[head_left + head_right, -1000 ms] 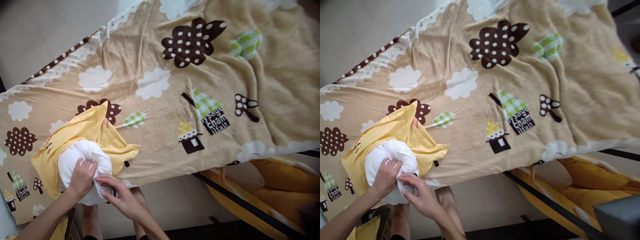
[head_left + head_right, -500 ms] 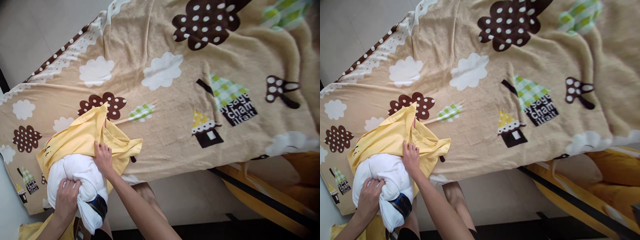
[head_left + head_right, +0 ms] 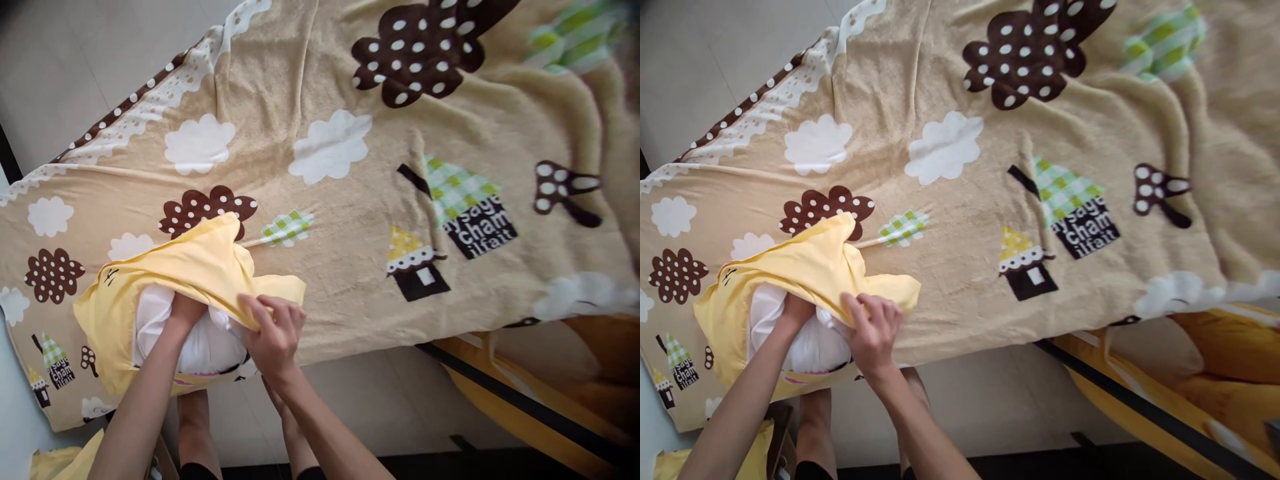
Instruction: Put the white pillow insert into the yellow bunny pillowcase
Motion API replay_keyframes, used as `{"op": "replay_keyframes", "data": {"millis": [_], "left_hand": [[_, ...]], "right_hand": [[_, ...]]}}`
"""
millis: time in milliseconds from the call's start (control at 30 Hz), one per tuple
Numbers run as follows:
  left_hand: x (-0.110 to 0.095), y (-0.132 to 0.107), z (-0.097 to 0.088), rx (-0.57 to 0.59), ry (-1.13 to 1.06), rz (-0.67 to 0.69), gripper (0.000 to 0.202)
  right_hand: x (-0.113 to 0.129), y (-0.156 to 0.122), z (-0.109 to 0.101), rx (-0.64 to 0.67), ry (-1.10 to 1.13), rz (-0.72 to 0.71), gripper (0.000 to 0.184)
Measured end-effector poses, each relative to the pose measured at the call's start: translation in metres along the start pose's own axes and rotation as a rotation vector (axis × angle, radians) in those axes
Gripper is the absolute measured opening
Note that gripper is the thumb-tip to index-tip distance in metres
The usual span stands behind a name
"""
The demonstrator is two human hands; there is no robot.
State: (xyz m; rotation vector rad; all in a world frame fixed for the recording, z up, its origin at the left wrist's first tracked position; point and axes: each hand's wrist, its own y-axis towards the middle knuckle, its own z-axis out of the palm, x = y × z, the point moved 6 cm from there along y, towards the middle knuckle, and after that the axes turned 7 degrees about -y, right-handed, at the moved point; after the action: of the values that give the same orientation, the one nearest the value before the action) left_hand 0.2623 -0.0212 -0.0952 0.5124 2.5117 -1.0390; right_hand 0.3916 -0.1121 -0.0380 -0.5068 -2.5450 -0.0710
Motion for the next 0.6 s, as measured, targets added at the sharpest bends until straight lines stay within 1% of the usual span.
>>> {"op": "replay_keyframes", "data": {"millis": [67, 133, 167, 233, 300, 333, 400, 433, 500, 533, 567, 600], "left_hand": [[0.008, 0.015, -0.010, -0.033, -0.059, -0.021, 0.058], [0.014, 0.023, -0.023, -0.093, -0.077, -0.031, 0.062], [0.015, 0.024, -0.030, -0.113, -0.082, -0.034, 0.063], [0.009, 0.021, -0.039, -0.134, -0.087, -0.040, 0.062], [-0.007, 0.008, -0.040, -0.123, -0.085, -0.038, 0.059], [-0.018, -0.004, -0.037, -0.113, -0.076, -0.030, 0.057], [-0.045, -0.038, -0.027, -0.108, -0.041, 0.030, 0.049], [-0.059, -0.059, -0.021, -0.124, -0.017, 0.096, 0.045], [-0.080, -0.098, -0.006, -0.181, 0.031, 0.288, 0.042], [-0.085, -0.113, 0.004, -0.190, 0.047, 0.368, 0.043], [-0.085, -0.120, 0.015, -0.170, 0.055, 0.412, 0.046], [-0.081, -0.120, 0.029, -0.115, 0.056, 0.410, 0.047]], "right_hand": [[-0.028, -0.007, 0.005, 0.014, -0.119, 0.126, 0.050], [-0.048, -0.020, 0.014, 0.105, -0.205, 0.191, 0.067], [-0.054, -0.027, 0.017, 0.154, -0.228, 0.197, 0.071], [-0.058, -0.041, 0.016, 0.203, -0.227, 0.185, 0.070], [-0.054, -0.048, 0.000, 0.165, -0.142, 0.162, 0.060], [-0.049, -0.048, -0.011, 0.132, -0.076, 0.151, 0.053], [-0.040, -0.043, -0.036, 0.069, 0.065, 0.127, 0.039], [-0.036, -0.039, -0.049, 0.036, 0.116, 0.116, 0.034], [-0.031, -0.031, -0.071, -0.033, 0.153, 0.099, 0.031], [-0.030, -0.029, -0.079, -0.061, 0.146, 0.092, 0.029], [-0.029, -0.029, -0.084, -0.078, 0.130, 0.086, 0.028], [-0.029, -0.030, -0.085, -0.078, 0.112, 0.082, 0.025]]}}
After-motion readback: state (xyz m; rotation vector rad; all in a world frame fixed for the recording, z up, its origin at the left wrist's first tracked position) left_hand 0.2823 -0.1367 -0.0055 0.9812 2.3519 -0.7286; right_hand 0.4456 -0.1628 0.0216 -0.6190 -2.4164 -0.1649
